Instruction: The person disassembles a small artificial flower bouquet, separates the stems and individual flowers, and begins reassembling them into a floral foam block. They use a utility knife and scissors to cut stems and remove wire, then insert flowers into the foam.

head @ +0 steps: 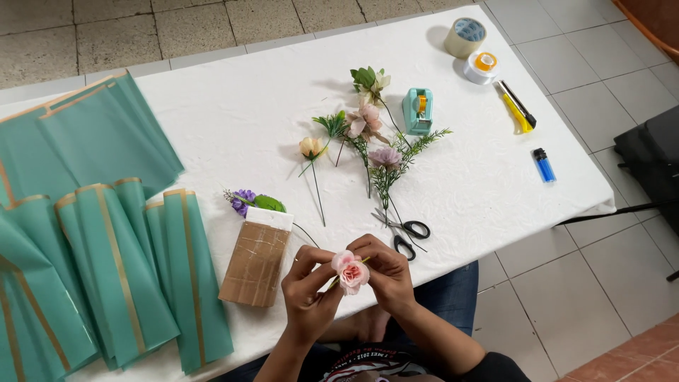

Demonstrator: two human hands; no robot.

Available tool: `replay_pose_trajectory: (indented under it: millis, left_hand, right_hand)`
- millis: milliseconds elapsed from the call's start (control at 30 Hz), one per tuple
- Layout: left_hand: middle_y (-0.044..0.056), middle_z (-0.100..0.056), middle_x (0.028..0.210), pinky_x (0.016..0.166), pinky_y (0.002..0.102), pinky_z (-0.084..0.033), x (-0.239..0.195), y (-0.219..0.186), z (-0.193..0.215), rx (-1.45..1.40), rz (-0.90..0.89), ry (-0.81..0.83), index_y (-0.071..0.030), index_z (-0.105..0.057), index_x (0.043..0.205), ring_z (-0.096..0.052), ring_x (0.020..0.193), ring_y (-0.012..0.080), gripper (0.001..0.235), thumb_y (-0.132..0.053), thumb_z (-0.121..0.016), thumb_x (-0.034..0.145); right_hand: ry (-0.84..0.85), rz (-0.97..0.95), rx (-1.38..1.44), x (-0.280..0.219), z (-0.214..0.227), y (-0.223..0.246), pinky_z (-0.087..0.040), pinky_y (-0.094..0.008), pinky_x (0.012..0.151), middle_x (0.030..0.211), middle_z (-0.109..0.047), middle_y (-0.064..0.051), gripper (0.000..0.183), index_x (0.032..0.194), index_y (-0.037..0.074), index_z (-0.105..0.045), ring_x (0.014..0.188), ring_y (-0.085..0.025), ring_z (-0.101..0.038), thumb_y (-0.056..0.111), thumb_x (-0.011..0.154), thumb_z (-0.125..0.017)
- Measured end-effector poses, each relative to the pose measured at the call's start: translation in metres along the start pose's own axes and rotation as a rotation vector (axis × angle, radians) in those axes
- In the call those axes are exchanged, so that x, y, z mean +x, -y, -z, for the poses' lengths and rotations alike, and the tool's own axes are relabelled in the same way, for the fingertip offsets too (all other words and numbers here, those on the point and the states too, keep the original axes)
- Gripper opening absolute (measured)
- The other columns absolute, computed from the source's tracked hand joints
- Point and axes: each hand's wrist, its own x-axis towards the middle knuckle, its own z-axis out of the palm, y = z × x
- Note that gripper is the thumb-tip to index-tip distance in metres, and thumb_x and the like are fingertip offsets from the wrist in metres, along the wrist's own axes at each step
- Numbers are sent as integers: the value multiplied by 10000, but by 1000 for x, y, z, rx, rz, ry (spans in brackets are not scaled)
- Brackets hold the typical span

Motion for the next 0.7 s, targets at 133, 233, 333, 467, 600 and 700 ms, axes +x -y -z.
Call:
replay_pose_trajectory:
  millis: [133, 233, 333, 467, 600, 700]
  left_hand:
    - [17, -565, 792, 622, 242, -394, 0, -3, 2, -10, -28, 31, -52, -663, 891, -479, 698, 150, 106, -69, -667, 787]
    - [57, -565, 883, 708, 257, -457, 0, -3, 5, -75, 18, 93, -47, -619, 981, -545, 806, 167, 212, -91, -679, 782]
    - [89, -542, 969, 784, 268, -525, -1, -2, 5, -83, -1, 108, -59, -597, 1086, -588, 894, 186, 315, -117, -688, 790]
    - [100, -548, 976, 798, 311, -506, 7, -9, 0, -76, -153, 73, -60, -606, 1026, -579, 893, 220, 197, -109, -620, 836]
    - [78, -564, 972, 794, 335, -466, 5, -5, -2, -31, -217, 47, -75, -609, 1014, -588, 887, 217, 185, -149, -630, 846]
    - [66, -655, 986, 919, 371, -434, 3, -6, 0, -26, -213, 58, -61, -591, 1013, -645, 930, 228, 203, -182, -618, 852]
  right_hand:
    - [19, 10, -116, 1, 1, 5, -450, -242, 613, 833, -575, -126, 57, 857, 39, -648, 741, -182, -554, 59, 814, -617]
    - [44, 57, -155, 6, 12, 11, -458, -267, 678, 840, -580, -126, 80, 856, 28, -655, 769, -186, -559, 40, 799, -599]
    - [73, 126, -217, 11, 22, 18, -478, -279, 716, 869, -577, -136, 97, 871, 27, -653, 798, -197, -569, 14, 805, -583]
    - [123, 124, -231, 12, 20, 19, -466, -273, 689, 863, -577, -144, 91, 868, 40, -650, 781, -200, -571, 95, 852, -581]
    - [134, 80, -205, 7, 23, 8, -466, -293, 714, 880, -599, -142, 114, 865, 48, -659, 846, -201, -567, 130, 786, -665]
    - [127, 82, -169, 5, 24, 4, -498, -281, 713, 888, -597, -142, 110, 876, 39, -656, 823, -196, -580, 99, 784, -656]
